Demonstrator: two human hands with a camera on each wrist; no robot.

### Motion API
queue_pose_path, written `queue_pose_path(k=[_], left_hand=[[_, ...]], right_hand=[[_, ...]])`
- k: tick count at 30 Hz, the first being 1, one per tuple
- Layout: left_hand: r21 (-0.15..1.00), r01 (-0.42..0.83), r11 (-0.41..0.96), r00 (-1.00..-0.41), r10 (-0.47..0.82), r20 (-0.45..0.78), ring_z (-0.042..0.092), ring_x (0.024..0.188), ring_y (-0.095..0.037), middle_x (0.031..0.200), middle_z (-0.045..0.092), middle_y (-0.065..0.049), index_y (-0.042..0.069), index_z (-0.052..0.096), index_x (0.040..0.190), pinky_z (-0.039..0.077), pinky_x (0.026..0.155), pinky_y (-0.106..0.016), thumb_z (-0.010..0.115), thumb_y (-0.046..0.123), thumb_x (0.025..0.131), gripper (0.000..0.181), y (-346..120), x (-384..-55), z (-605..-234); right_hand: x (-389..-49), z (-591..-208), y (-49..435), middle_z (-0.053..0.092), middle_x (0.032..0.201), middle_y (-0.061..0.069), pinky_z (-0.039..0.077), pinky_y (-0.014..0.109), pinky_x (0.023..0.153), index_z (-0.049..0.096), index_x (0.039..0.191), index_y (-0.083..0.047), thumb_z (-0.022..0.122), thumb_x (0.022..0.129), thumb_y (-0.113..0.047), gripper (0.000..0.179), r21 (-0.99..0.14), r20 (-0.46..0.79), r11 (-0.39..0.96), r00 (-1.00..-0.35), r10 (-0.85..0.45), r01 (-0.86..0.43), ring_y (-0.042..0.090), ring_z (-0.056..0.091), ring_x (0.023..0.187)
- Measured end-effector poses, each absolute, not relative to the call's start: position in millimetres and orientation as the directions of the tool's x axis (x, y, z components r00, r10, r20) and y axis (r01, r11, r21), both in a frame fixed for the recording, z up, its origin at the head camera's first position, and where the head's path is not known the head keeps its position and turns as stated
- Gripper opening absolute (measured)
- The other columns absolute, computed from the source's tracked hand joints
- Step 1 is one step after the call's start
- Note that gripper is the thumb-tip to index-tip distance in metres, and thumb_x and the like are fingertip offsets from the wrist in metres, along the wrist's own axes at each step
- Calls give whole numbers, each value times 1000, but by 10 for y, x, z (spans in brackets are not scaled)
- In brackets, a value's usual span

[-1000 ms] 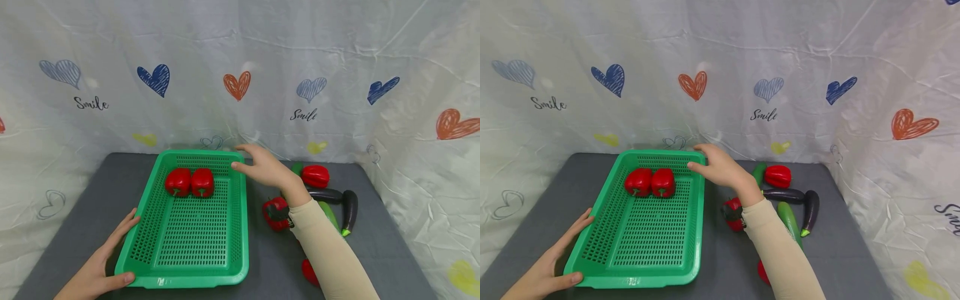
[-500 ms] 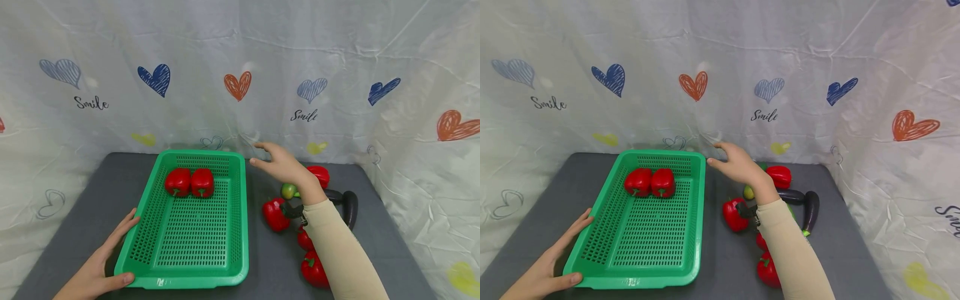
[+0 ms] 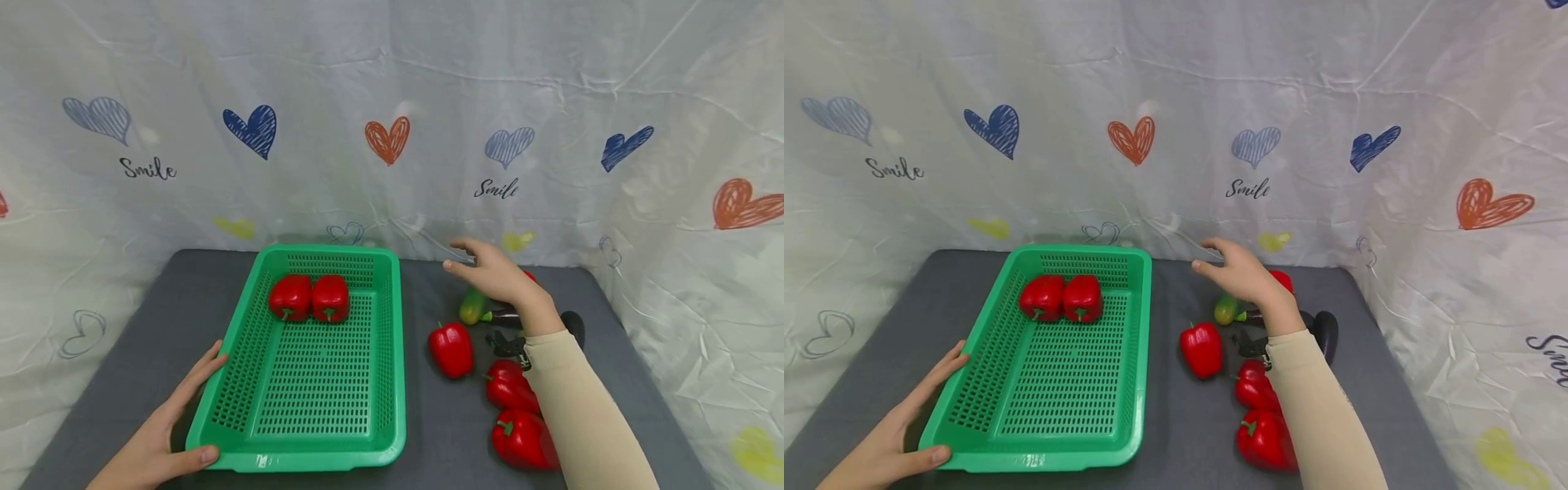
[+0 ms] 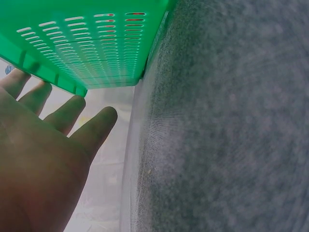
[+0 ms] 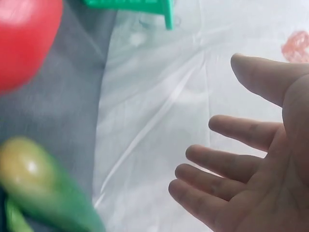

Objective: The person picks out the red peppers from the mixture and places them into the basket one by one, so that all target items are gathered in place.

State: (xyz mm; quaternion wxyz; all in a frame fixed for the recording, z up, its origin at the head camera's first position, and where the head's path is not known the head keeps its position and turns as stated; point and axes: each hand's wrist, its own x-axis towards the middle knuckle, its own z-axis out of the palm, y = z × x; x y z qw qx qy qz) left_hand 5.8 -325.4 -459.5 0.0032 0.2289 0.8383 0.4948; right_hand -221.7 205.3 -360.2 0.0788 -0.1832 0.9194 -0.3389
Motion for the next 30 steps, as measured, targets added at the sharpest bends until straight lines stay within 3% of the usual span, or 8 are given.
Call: queue_pose_path(k=[17,24,30], left_hand=[[825,379,420,-898,381,219,6,166,-9,183,7,-14,14,23,176,17,108,-9,81,8,88,105,-3268,54,-4626],[811,395,432,-894,385,230,6,166,-11,183,8,-14,13,24,175,16,108,-9,82,9,87,106,-3274,46,-4632],[801,414,433,-888,385,251,7,167,-13,182,9,-16,11,25,175,15,110,-10,83,11,86,106,-3269,39,-4657]], right_hand=[[-2201,-3766,2760,52,162,22,38,68,118,54,159,-5,64,110,-43,63,-539,-56,809,-948,-312,-235,45,50,147],[-2206,-3929,3040,52,161,24,34,68,120,53,159,-4,70,107,-23,58,-529,-35,804,-939,-341,-272,47,46,149],[-2191,-4041,3202,49,162,26,34,68,119,53,160,-4,64,103,-5,58,-510,-51,804,-923,-382,-304,47,46,147]])
